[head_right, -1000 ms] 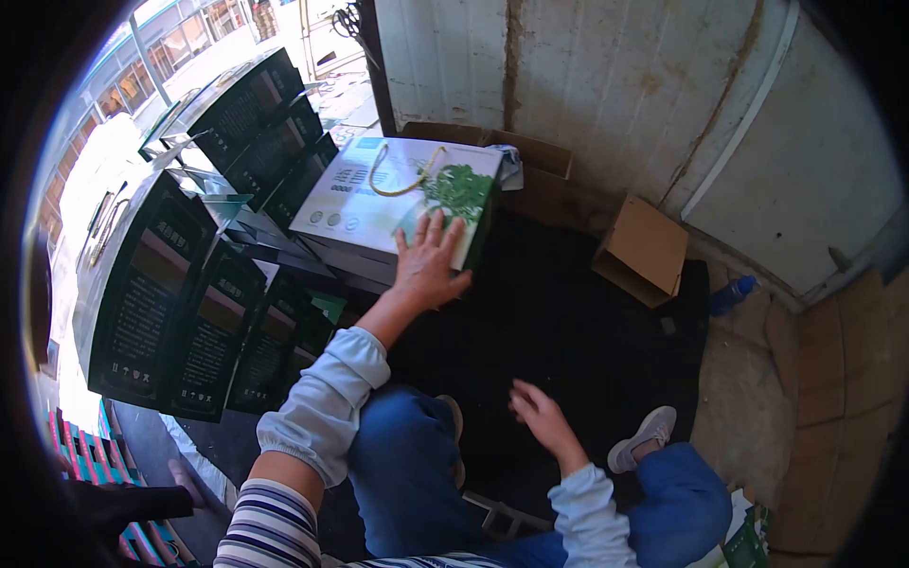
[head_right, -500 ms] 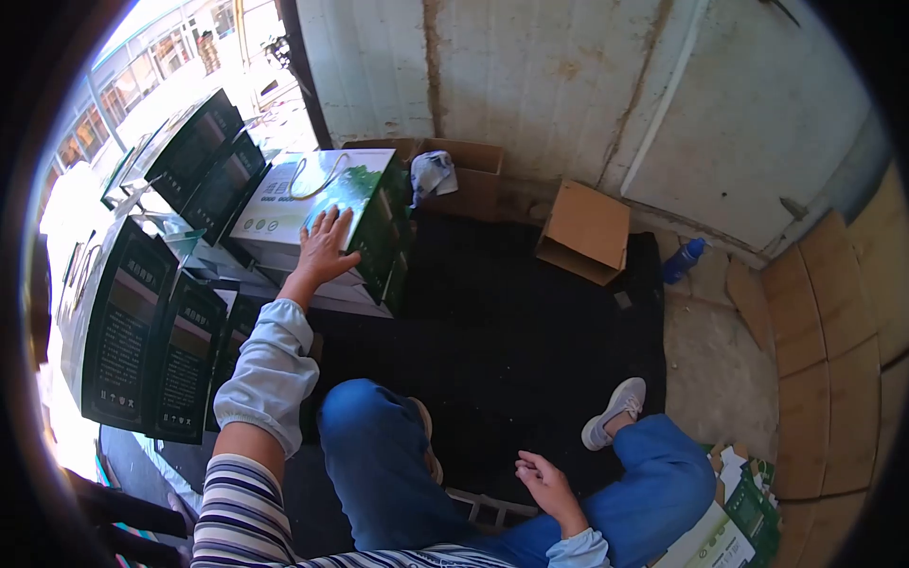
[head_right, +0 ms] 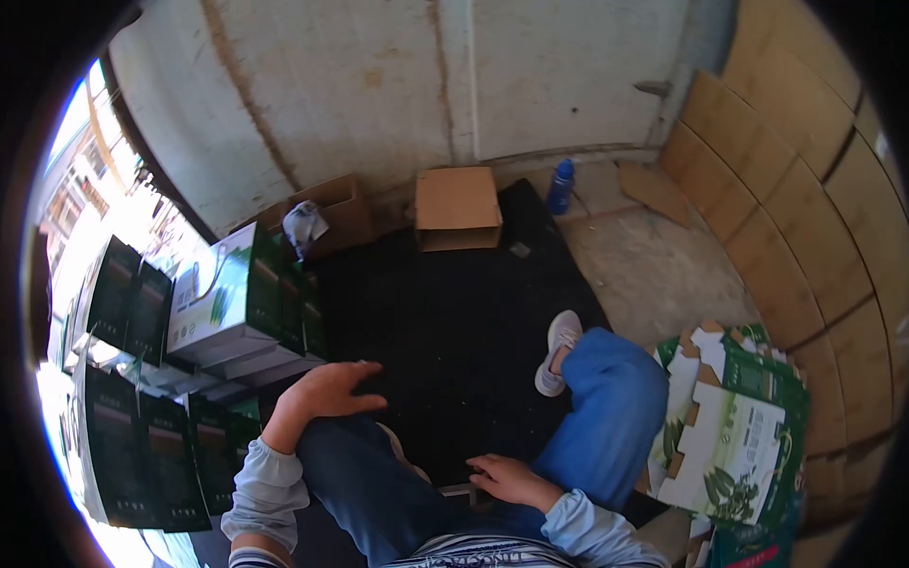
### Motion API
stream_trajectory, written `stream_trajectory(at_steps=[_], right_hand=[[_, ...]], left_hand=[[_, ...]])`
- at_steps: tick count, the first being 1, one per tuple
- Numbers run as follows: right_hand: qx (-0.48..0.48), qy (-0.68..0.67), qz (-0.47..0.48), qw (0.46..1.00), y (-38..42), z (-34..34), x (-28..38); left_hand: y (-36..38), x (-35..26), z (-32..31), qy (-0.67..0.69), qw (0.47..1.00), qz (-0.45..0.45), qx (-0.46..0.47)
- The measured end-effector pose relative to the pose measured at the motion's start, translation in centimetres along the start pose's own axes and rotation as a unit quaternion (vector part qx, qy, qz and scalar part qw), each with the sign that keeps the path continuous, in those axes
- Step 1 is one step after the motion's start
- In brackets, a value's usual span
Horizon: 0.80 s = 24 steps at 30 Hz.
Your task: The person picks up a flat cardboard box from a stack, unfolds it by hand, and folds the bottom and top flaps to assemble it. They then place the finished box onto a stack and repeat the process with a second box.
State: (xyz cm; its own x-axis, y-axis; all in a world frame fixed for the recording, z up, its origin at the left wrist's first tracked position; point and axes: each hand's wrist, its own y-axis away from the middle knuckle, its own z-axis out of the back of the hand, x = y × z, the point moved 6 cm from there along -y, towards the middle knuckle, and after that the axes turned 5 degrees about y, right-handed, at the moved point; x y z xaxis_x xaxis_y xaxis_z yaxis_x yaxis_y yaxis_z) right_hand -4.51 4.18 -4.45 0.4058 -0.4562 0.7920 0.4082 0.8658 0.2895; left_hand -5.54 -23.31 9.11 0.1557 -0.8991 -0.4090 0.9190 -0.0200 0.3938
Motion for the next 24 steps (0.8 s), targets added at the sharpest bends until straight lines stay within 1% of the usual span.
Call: stream_trajectory(at_steps=[2,4,5,6,7,10,14,16,18,19,21,23,24], right_hand=[[-0.008,0.025,0.012,1.0,0.2,-0.2,0.2],[-0.026,0.045,0.008,0.999,0.5,0.2,0.4],[-0.049,0.033,0.02,0.998,0.6,0.4,0.5],[-0.072,0.02,0.029,0.997,0.7,0.6,0.6],[-0.096,0.01,0.038,0.995,1.1,0.9,0.6],[-0.102,-0.015,0.021,0.994,1.7,1.3,0.6],[-0.151,-0.034,0.054,0.986,3.4,2.4,1.5],[-0.176,-0.041,0.07,0.981,5.2,4.2,3.1],[-0.307,-0.015,0.143,0.941,8.6,7.3,5.1],[-0.369,0.001,0.182,0.911,10.1,9.0,5.9],[-0.508,0.081,0.145,0.845,14.3,12.8,5.3],[-0.619,0.04,0.047,0.783,18.1,14.7,0.1],[-0.658,-0.064,0.001,0.751,19.6,15.0,-3.0]], left_hand=[[-0.7,2.3,0.2,-0.037,0.996,0.01,-0.08],[-1.1,1.7,0.3,-0.081,0.993,0.065,-0.06],[-1.4,1.4,0.3,-0.104,0.989,0.09,-0.051],[-1.8,0.9,-0.1,-0.133,0.989,0.044,-0.054],[-2.1,0.8,-0.5,-0.141,0.988,0.043,-0.04],[-2.9,0.8,-0.7,-0.161,0.986,0.052,-0.016],[-3.7,0.4,-0.6,-0.169,0.983,0.072,-0.014],[-4.0,-0.2,-0.6,-0.172,0.982,0.071,-0.011],[-4.2,-0.6,-0.6,-0.171,0.983,0.07,-0.006],[-4.3,-0.6,-0.7,-0.167,0.984,0.063,-0.013],[-4.2,-0.5,-0.8,-0.159,0.985,0.05,-0.031],[-4.1,-0.5,-0.7,-0.166,0.984,0.061,-0.026],[-4.1,-0.3,-0.8,-0.167,0.983,0.068,-0.022]])
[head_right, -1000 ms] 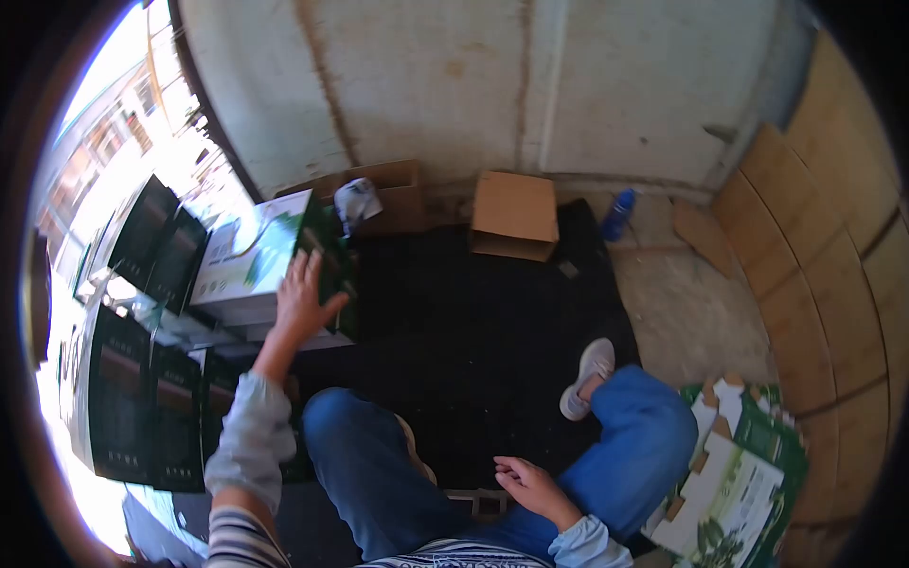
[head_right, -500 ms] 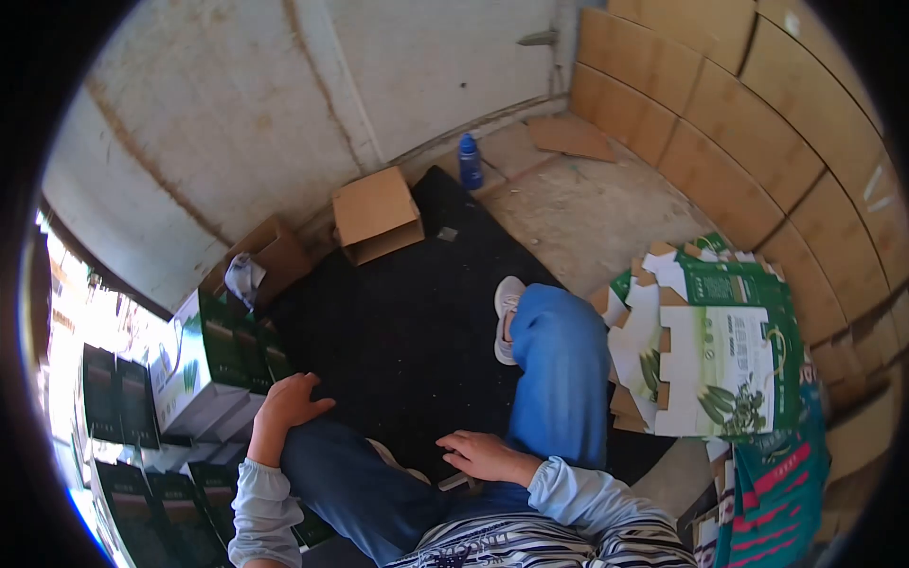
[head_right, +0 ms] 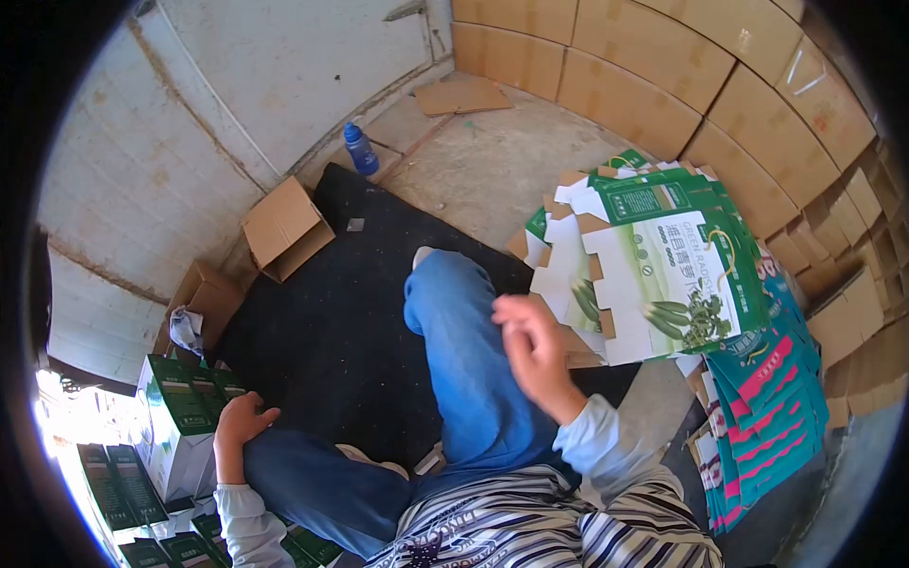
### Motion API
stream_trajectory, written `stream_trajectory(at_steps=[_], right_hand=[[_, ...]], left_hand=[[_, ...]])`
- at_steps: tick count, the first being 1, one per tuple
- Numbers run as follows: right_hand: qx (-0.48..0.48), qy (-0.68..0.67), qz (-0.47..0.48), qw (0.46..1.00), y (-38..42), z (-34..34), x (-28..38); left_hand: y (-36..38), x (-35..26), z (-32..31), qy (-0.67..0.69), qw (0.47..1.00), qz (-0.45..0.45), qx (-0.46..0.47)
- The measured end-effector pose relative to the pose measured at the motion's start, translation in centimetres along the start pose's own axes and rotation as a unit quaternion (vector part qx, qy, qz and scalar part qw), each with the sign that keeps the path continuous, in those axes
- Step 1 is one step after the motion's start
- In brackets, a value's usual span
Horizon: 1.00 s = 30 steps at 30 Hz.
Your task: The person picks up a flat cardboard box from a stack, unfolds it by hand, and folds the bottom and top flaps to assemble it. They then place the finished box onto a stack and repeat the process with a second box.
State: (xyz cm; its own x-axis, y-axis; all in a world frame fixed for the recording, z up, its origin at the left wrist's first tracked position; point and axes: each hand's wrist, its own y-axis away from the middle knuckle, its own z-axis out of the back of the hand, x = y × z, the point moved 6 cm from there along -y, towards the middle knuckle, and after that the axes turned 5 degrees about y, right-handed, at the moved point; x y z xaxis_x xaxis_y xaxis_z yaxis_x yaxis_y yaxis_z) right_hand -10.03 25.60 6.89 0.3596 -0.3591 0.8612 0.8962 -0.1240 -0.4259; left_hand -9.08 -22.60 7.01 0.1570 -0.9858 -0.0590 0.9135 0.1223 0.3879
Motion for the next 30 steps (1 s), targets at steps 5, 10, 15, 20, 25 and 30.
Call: stream_trajectory(at_steps=[5,10,15,20,25,30], right_hand=[[-0.154,-0.017,-0.362,0.919,8.3,8.7,-22.6],[-0.363,0.055,-0.437,0.821,18.6,17.4,-32.1],[-0.433,0.06,-0.486,0.757,20.3,20.9,-33.7],[-0.515,0.044,-0.481,0.708,20.5,21.6,-33.3],[-0.467,-0.02,-0.494,0.733,20.4,22.7,-34.5],[-0.466,-0.068,-0.455,0.756,18.7,22.1,-33.7]], left_hand=[[0.4,0.5,-0.3,0.012,1.0,-0.003,-0.01],[1.6,1.0,-0.1,0.023,1.0,0.007,-0.02],[2.9,-0.2,-0.9,0.115,0.993,-0.004,-0.003],[3.7,-3.0,-2.7,0.141,0.989,-0.05,0.006],[4.1,-2.7,-2.8,0.138,0.989,-0.045,-0.005],[4.4,-3.7,-2.2,0.105,0.993,-0.046,0.007]])
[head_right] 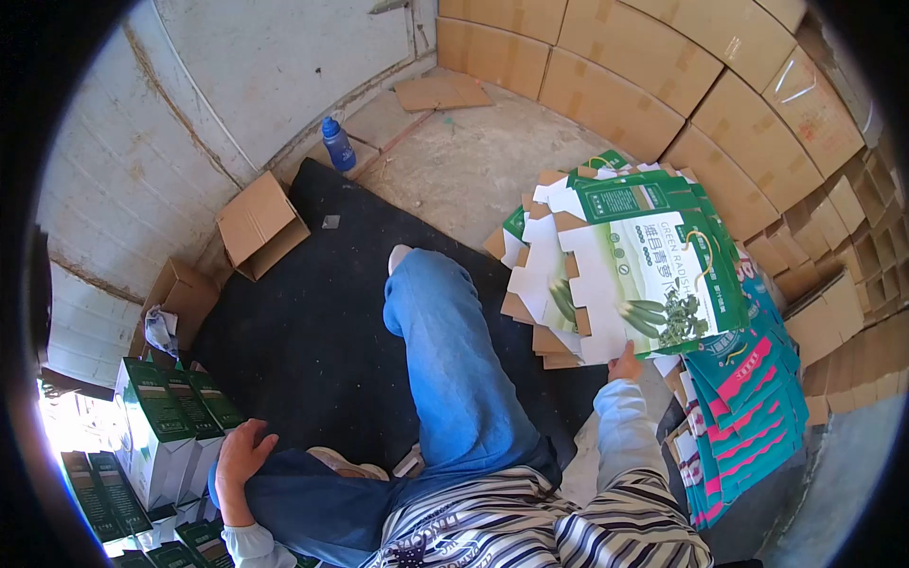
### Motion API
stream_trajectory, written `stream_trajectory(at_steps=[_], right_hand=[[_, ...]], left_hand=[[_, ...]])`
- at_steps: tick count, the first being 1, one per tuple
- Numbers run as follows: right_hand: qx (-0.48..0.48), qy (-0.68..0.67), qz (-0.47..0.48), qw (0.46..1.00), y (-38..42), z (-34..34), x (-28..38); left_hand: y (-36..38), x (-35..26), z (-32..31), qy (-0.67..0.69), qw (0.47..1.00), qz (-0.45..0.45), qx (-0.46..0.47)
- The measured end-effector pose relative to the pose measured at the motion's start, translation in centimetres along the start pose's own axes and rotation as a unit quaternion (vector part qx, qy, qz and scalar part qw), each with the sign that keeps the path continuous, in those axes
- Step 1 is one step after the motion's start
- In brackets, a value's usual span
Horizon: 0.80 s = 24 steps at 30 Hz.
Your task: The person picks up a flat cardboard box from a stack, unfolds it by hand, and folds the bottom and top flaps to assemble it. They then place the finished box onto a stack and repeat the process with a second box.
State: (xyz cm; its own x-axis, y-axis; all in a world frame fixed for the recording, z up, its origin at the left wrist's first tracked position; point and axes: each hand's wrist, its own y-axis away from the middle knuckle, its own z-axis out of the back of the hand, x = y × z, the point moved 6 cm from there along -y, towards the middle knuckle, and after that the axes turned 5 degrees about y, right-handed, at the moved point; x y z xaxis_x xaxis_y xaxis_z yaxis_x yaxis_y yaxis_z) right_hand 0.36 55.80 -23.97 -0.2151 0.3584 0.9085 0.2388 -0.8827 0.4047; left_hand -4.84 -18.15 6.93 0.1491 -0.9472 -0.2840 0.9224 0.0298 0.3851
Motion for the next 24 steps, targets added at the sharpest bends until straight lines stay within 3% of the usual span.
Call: stream_trajectory(at_steps=[3,8,11,15,20,24], right_hand=[[0.017,0.047,0.006,0.999,-0.1,-0.1,1.1],[0.038,-0.04,-0.075,0.996,0.1,-1.2,3.0],[0.144,-0.134,-0.116,0.974,0.9,-3.2,5.2],[0.288,-0.139,-0.026,0.947,2.4,-7.3,12.2],[0.324,-0.164,0.115,0.924,9.3,-11.4,21.0],[0.419,-0.205,0.135,0.874,18.5,-13.8,26.1]], left_hand=[[0.0,0.6,-0.2,-0.018,1.0,-0.003,-0.024],[0.4,0.8,-0.1,-0.024,0.998,-0.01,-0.06],[0.7,1.0,-0.2,-0.036,0.996,-0.013,-0.075],[0.9,1.2,-0.2,-0.036,0.997,-0.005,-0.073],[1.5,1.4,0.0,-0.043,0.996,-0.011,-0.081],[1.8,1.6,0.1,-0.024,0.997,-0.009,-0.077]])
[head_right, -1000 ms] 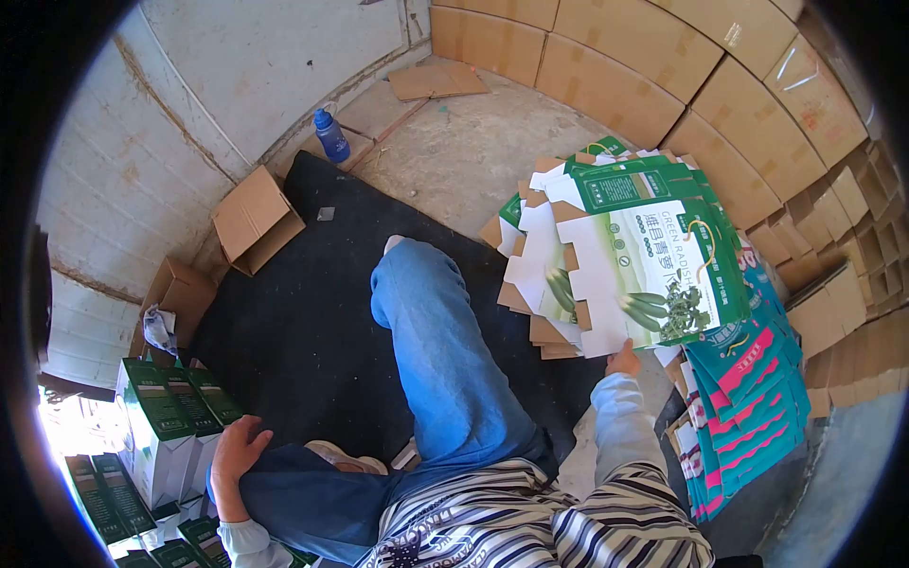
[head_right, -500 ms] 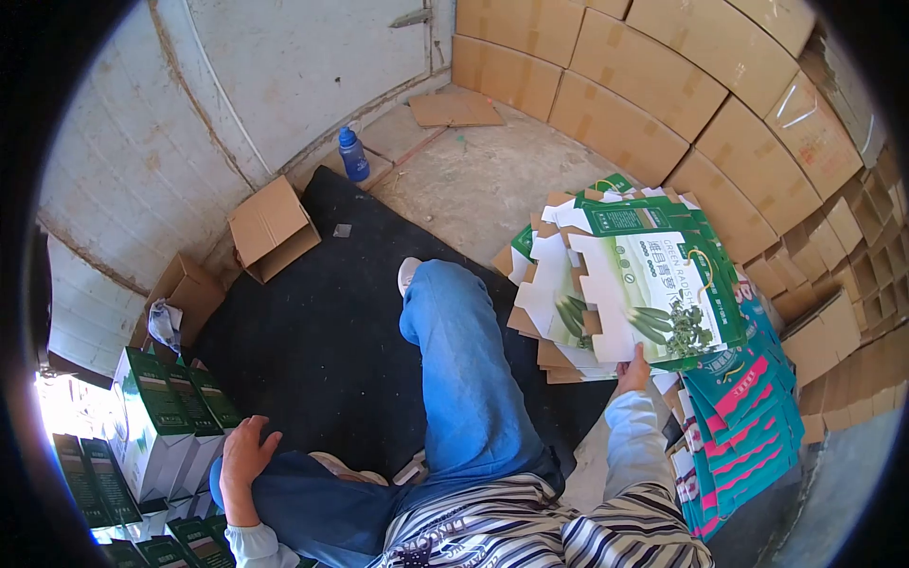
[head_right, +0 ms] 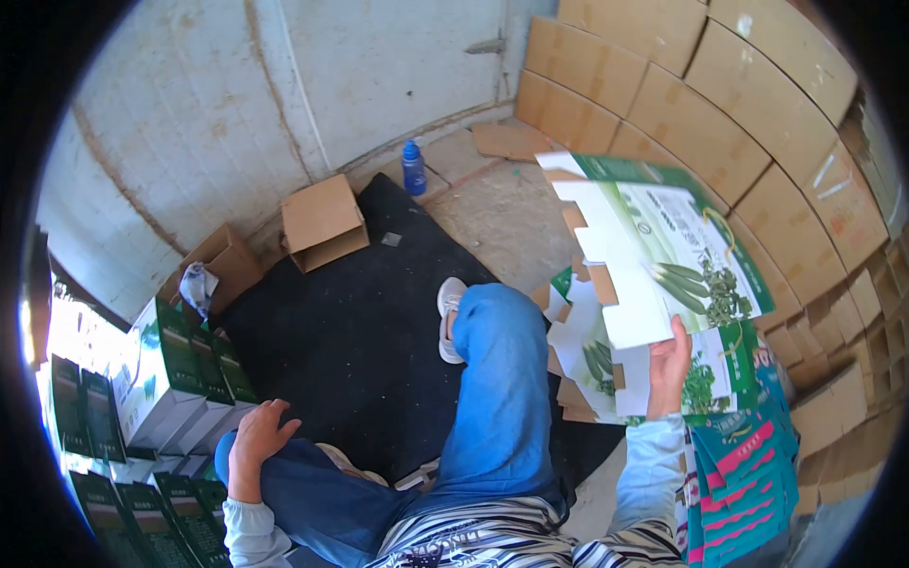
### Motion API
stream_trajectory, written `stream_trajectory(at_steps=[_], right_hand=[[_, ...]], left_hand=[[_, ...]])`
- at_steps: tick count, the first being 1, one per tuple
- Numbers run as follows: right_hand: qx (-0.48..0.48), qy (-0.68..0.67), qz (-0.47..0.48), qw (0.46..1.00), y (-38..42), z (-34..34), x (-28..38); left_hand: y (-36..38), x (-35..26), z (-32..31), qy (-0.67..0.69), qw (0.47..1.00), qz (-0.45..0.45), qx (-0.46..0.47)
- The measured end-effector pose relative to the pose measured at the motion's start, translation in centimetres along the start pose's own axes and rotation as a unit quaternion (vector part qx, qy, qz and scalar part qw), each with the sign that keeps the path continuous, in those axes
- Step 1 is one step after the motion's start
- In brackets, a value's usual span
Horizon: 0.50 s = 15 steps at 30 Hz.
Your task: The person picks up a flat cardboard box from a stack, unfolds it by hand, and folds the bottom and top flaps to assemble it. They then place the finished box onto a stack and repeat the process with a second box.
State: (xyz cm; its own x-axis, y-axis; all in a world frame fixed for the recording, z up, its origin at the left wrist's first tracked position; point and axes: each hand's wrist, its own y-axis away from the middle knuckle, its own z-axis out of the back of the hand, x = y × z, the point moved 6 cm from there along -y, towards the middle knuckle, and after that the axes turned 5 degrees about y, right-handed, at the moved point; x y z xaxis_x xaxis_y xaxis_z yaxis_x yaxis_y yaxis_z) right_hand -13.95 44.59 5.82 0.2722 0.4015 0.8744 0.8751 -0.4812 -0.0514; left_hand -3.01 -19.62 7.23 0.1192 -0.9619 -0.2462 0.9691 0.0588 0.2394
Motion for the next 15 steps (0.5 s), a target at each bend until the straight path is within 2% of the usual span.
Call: stream_trajectory(at_steps=[3,4,5,6,9,10,13,14,15], right_hand=[[0.096,-0.002,-0.012,0.995,0.6,-4.5,0.1],[0.111,-0.005,-0.008,0.994,1.3,-6.4,0.4],[0.128,-0.007,-0.004,0.992,2.3,-8.7,0.7],[0.135,-0.005,0.007,0.991,3.1,-11.0,0.6],[0.212,-0.039,-0.118,0.969,5.3,-15.5,-2.7],[0.216,-0.02,-0.125,0.968,6.5,-17.4,-3.8],[0.278,-0.062,-0.259,0.923,10.9,-21.4,-8.9],[0.289,-0.089,-0.328,0.895,12.2,-21.3,-12.0],[0.34,-0.127,-0.379,0.851,15.4,-24.3,-11.7]], left_hand=[[-0.6,-0.3,0.7,0.101,0.993,-0.053,-0.028],[-0.9,-0.6,1.3,0.199,0.979,-0.042,-0.013],[-1.3,-1.5,2.1,0.297,0.954,-0.031,0.0],[-2.2,-1.7,2.0,0.392,0.918,-0.064,-0.019],[-3.2,-3.4,4.7,0.584,0.799,-0.134,-0.045],[-3.5,-3.2,5.2,0.668,0.727,-0.151,-0.043],[-4.0,-1.1,5.4,0.853,0.476,-0.214,-0.015],[-3.7,1.8,4.6,0.894,0.395,-0.116,-0.175],[-2.8,3.7,4.9,0.891,0.397,-0.098,-0.198]])
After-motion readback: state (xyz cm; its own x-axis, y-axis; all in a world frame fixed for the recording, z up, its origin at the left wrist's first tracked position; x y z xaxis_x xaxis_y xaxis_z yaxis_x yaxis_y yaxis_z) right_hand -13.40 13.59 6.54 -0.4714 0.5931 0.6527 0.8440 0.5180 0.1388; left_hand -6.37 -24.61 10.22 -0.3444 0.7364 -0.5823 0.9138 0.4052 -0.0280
